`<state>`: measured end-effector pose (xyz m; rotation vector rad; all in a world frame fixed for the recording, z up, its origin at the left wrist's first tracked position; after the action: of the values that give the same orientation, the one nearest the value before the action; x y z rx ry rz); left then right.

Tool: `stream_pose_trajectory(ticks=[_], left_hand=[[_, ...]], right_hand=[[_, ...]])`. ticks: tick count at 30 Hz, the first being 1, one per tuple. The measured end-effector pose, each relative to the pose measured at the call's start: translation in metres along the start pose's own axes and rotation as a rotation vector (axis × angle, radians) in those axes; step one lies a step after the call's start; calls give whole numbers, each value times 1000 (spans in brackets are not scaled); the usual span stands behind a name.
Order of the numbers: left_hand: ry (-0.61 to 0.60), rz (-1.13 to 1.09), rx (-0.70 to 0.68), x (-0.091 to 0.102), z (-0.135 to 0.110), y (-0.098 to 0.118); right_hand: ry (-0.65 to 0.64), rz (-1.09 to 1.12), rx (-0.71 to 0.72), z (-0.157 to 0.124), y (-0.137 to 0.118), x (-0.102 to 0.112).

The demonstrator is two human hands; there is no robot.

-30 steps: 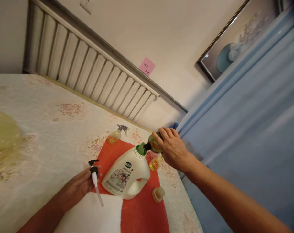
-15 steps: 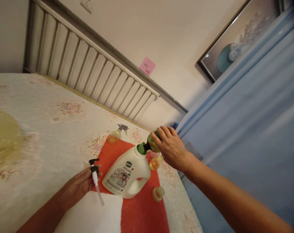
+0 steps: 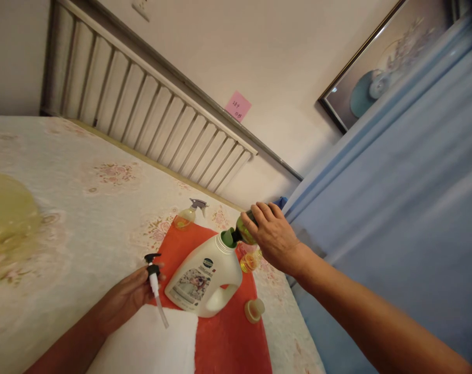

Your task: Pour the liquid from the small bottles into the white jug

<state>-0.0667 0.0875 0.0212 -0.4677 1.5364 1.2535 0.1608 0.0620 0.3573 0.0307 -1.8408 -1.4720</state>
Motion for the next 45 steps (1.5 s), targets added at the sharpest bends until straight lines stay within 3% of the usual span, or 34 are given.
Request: stream_pose_trajectory(ticks=[18, 23, 28, 31, 37, 45], left_hand=[[7, 1, 25, -3, -1, 2], [66, 20, -13, -4, -11, -1], [154, 12, -58, -12, -35, -3], [171, 26, -92, -23, -48, -1], [206, 98, -118, -59, -61, 0], [249, 245, -281, -132, -49, 10]], right_hand=[[-21, 46, -15, -1, -3, -2], [-1, 183, -62, -7, -4, -21], [3, 472, -187, -16, -6, -50], [43, 626, -263, -26, -11, -64], [190, 711, -326, -39, -29, -78], [296, 1023, -371, -65, -44, -93]])
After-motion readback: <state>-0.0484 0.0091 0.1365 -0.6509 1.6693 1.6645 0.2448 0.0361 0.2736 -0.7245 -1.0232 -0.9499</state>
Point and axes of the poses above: each hand's wrist, its own z-axis towards the middle knuckle, its own x-axis out of the back of the hand, y = z × x, the point moved 1 cm from there along z, towards the middle knuckle, and after that the axes turned 10 degrees about -y, right-handed, at the moved point
